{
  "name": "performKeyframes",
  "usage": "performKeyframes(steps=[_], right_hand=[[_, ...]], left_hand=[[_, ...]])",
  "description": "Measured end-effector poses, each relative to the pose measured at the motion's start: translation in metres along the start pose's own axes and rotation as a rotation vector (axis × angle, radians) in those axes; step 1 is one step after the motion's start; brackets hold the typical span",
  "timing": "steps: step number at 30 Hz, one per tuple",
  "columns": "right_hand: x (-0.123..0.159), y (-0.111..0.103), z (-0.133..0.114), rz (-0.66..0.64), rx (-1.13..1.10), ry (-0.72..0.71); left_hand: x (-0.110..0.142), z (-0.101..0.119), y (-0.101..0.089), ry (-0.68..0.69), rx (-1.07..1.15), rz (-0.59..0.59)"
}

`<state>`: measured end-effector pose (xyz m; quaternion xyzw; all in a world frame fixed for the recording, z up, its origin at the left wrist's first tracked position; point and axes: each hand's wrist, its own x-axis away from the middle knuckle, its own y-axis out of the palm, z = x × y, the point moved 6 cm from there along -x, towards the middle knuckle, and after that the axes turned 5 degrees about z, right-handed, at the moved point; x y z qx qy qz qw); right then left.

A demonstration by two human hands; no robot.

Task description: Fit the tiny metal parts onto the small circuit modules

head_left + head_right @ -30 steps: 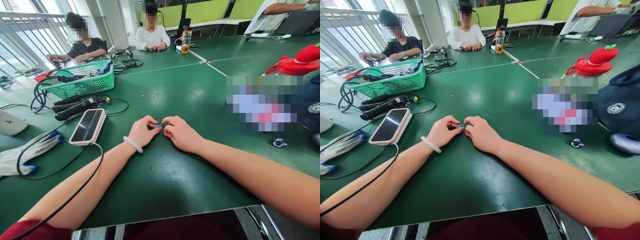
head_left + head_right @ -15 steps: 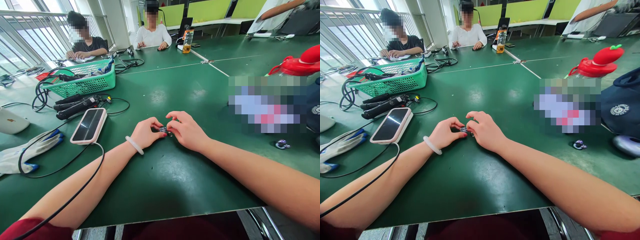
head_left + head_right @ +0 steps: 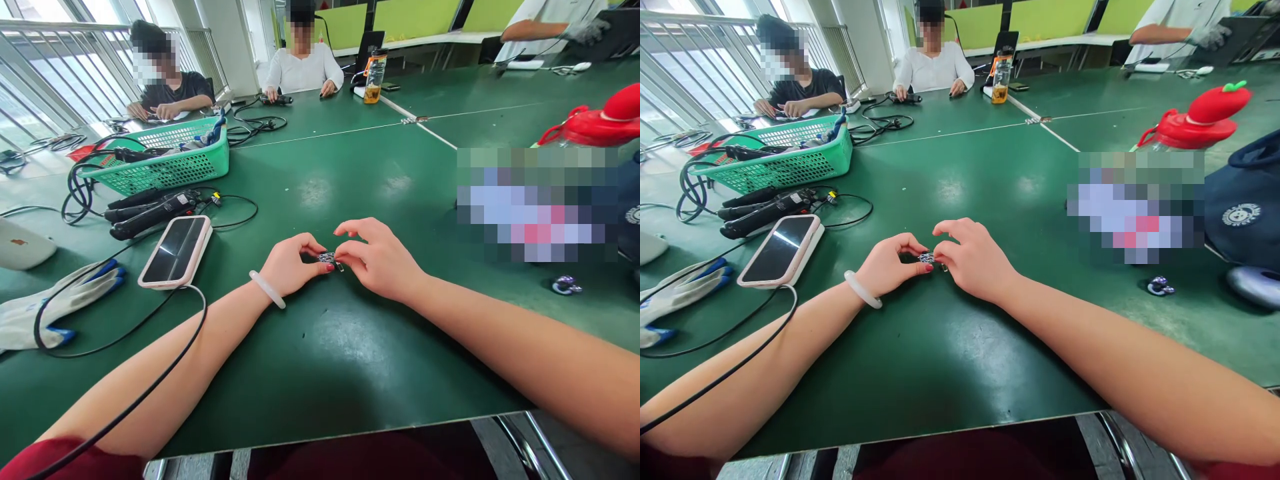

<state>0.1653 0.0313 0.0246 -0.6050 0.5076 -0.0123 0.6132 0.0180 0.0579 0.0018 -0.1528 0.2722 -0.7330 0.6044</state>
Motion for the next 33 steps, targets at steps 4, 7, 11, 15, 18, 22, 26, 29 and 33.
performKeyframes(steps=[4, 7, 11, 15, 18, 22, 26, 29, 33], right_hand=[[0.004, 0.008, 0.008, -0.08, 0.014, 0.04], [0.006, 0.015, 0.011, -0.13, 0.028, 0.045], [0.007, 0.018, 0.01, -0.144, 0.033, 0.021], [0.006, 0.016, 0.01, -0.131, 0.015, 0.03], [0.004, 0.01, 0.009, -0.063, -0.013, 0.036], [0.002, -0.001, 0.004, 0.061, -0.04, 0.014], [0.002, -0.008, -0.001, 0.154, -0.039, -0.033], [0.003, -0.012, -0.004, 0.225, -0.043, -0.087], [0.004, -0.016, -0.005, 0.281, -0.053, -0.113]], left_hand=[[-0.002, -0.006, -0.003, -0.02, -0.032, 0.043], [-0.002, -0.008, -0.004, -0.032, -0.047, 0.051], [-0.002, -0.006, -0.003, -0.005, -0.038, 0.042], [-0.002, -0.003, -0.004, 0.02, -0.095, 0.043], [-0.002, -0.002, -0.003, 0.011, -0.093, 0.018], [-0.001, -0.001, 0.001, -0.033, 0.061, -0.032], [0.0, 0.002, 0.004, -0.073, 0.221, -0.071], [0.0, 0.003, 0.005, -0.096, 0.345, -0.09], [0.0, 0.002, 0.006, -0.143, 0.505, -0.109]])
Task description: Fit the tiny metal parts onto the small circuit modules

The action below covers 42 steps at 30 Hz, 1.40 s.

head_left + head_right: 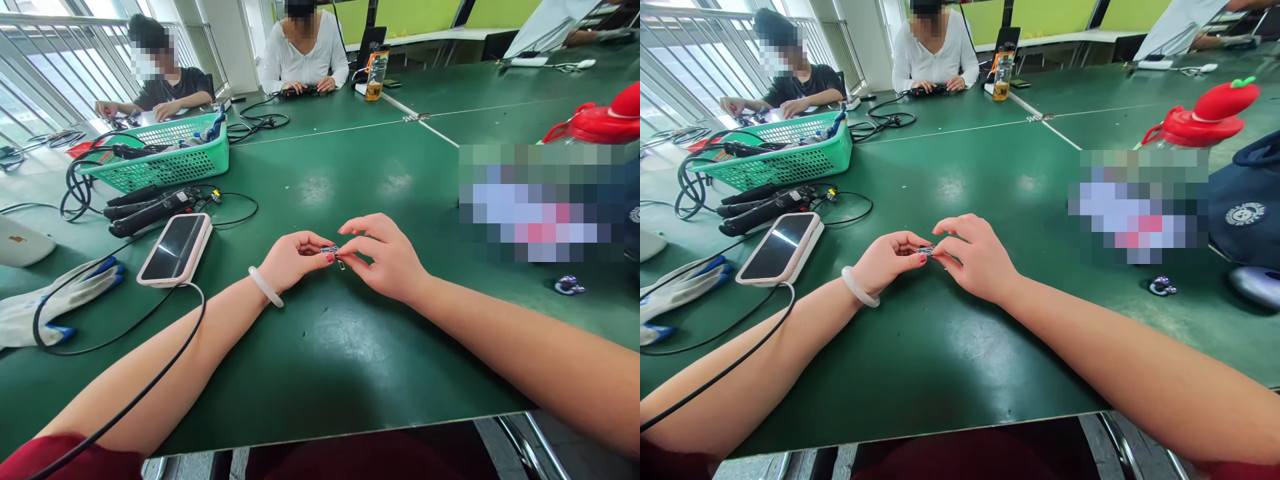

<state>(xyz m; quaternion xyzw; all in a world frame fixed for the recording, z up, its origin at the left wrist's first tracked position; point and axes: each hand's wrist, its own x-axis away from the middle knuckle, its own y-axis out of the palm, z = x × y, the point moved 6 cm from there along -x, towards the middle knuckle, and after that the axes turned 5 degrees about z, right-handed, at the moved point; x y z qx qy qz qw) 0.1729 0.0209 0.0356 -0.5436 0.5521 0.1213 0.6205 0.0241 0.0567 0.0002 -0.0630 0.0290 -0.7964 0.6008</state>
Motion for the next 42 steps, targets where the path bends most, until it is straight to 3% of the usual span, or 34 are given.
performKeyframes(steps=[7, 11, 17, 23, 28, 35, 42], right_hand=[[-0.001, -0.003, -0.003, 0.021, -0.063, 0.007], [-0.002, -0.002, 0.006, -0.021, -0.047, 0.111], [0.014, 0.024, 0.035, -0.48, 0.028, 0.451], [0.018, 0.033, 0.031, -0.639, 0.032, 0.467], [0.017, 0.033, 0.029, -0.671, 0.044, 0.476], [0.017, 0.033, 0.041, -0.636, 0.023, 0.607], [0.017, 0.032, 0.036, -0.634, 0.009, 0.511]], left_hand=[[-0.001, -0.005, 0.002, -0.037, 0.193, -0.057], [-0.002, -0.006, 0.0, -0.031, 0.213, -0.037], [-0.005, -0.008, -0.005, -0.061, 0.071, 0.053], [-0.004, -0.01, -0.003, -0.041, -0.145, -0.018], [-0.004, -0.013, -0.002, -0.021, -0.24, -0.056], [-0.004, -0.013, -0.001, -0.014, -0.257, -0.066], [-0.005, -0.013, -0.001, -0.027, -0.241, -0.06]])
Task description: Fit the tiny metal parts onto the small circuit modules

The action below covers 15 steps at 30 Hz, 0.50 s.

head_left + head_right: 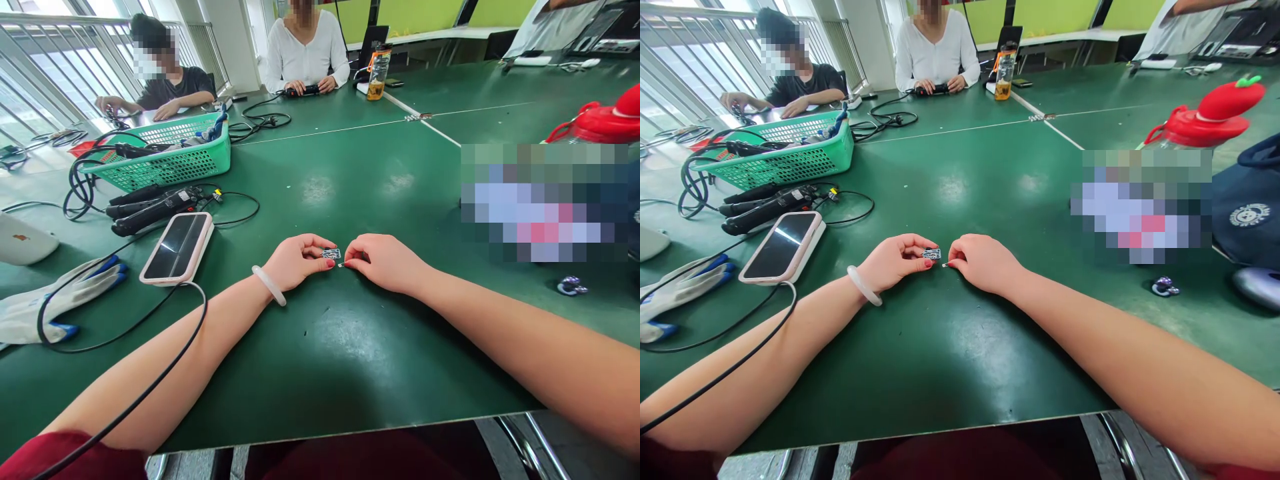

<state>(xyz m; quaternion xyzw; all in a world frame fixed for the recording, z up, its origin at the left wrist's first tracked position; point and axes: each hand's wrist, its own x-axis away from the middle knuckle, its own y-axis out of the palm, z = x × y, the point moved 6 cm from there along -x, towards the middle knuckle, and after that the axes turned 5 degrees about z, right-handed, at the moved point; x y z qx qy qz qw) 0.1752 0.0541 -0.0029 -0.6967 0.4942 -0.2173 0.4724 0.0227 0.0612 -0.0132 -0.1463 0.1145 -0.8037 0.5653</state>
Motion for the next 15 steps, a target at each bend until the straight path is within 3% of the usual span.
performKeyframes(steps=[3, 9, 15], right_hand=[[0.001, -0.003, -0.001, 0.053, 0.003, 0.004], [0.007, -0.024, -0.012, 0.33, -0.056, -0.01], [0.009, -0.016, -0.025, 0.264, -0.057, -0.064]], left_hand=[[0.0, -0.001, 0.001, 0.0, 0.037, -0.001], [0.002, 0.002, 0.004, -0.003, 0.042, -0.001], [0.004, 0.004, 0.005, -0.012, 0.042, 0.011]])
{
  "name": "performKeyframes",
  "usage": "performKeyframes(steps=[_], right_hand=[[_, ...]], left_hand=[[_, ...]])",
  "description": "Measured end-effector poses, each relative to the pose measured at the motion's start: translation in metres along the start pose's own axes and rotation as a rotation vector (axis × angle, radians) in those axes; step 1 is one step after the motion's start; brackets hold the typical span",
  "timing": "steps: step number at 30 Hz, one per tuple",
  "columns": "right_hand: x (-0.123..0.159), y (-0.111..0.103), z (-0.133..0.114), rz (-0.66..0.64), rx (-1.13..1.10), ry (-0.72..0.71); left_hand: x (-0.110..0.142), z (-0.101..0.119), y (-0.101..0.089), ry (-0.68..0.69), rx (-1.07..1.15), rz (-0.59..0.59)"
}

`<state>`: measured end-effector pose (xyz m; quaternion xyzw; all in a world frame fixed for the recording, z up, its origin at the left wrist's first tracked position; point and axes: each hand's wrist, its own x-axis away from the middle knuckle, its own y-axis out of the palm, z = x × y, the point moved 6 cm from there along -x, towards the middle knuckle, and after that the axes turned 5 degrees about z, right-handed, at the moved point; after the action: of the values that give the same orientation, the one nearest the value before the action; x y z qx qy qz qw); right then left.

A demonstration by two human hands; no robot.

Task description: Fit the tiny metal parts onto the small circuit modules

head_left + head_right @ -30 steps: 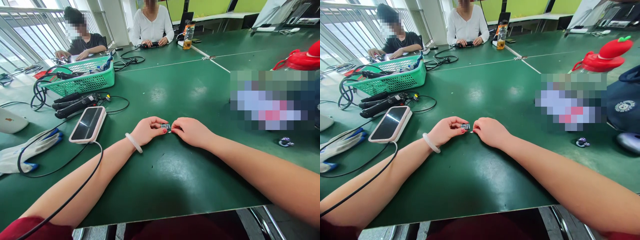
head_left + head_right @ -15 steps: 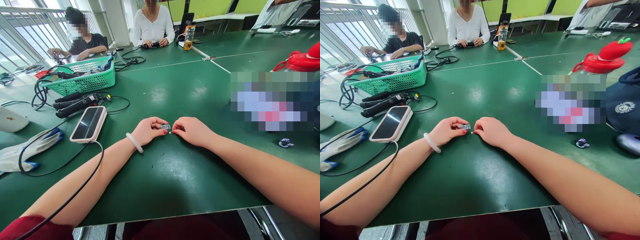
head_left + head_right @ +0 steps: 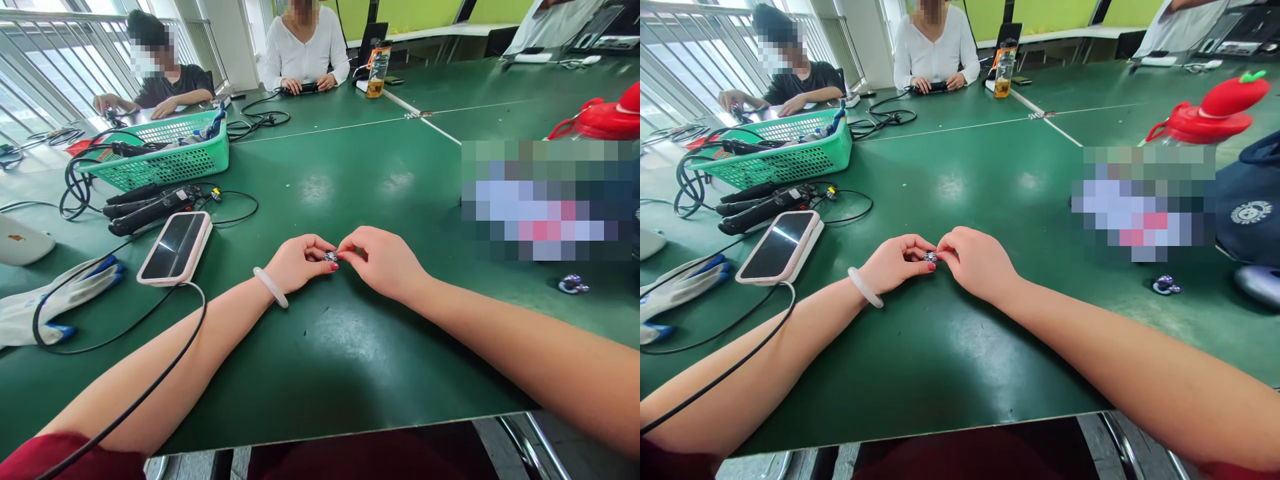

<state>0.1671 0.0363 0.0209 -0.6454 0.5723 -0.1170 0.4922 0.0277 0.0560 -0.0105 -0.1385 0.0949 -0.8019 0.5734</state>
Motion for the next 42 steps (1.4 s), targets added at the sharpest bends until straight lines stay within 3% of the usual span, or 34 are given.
performKeyframes(steps=[22, 30, 34, 36, 38, 42], right_hand=[[0.001, -0.001, 0.008, -0.009, 0.021, -0.024], [0.001, 0.008, -0.003, 0.029, 0.087, -0.084], [-0.001, 0.008, -0.002, 0.027, 0.087, -0.103], [-0.001, 0.003, 0.001, 0.043, 0.075, -0.086], [-0.002, -0.004, 0.007, 0.064, 0.056, -0.039], [-0.003, -0.013, 0.017, 0.071, 0.011, 0.063]], left_hand=[[-0.002, 0.002, -0.006, 0.036, 0.048, 0.046], [0.002, -0.002, 0.005, -0.131, 0.411, -0.006], [0.0, -0.004, -0.003, -0.177, 0.46, 0.036], [-0.003, -0.004, -0.02, -0.142, 0.382, 0.107], [-0.007, -0.002, -0.047, -0.067, 0.151, 0.254], [-0.006, 0.008, -0.097, 0.056, -0.74, 0.547]])
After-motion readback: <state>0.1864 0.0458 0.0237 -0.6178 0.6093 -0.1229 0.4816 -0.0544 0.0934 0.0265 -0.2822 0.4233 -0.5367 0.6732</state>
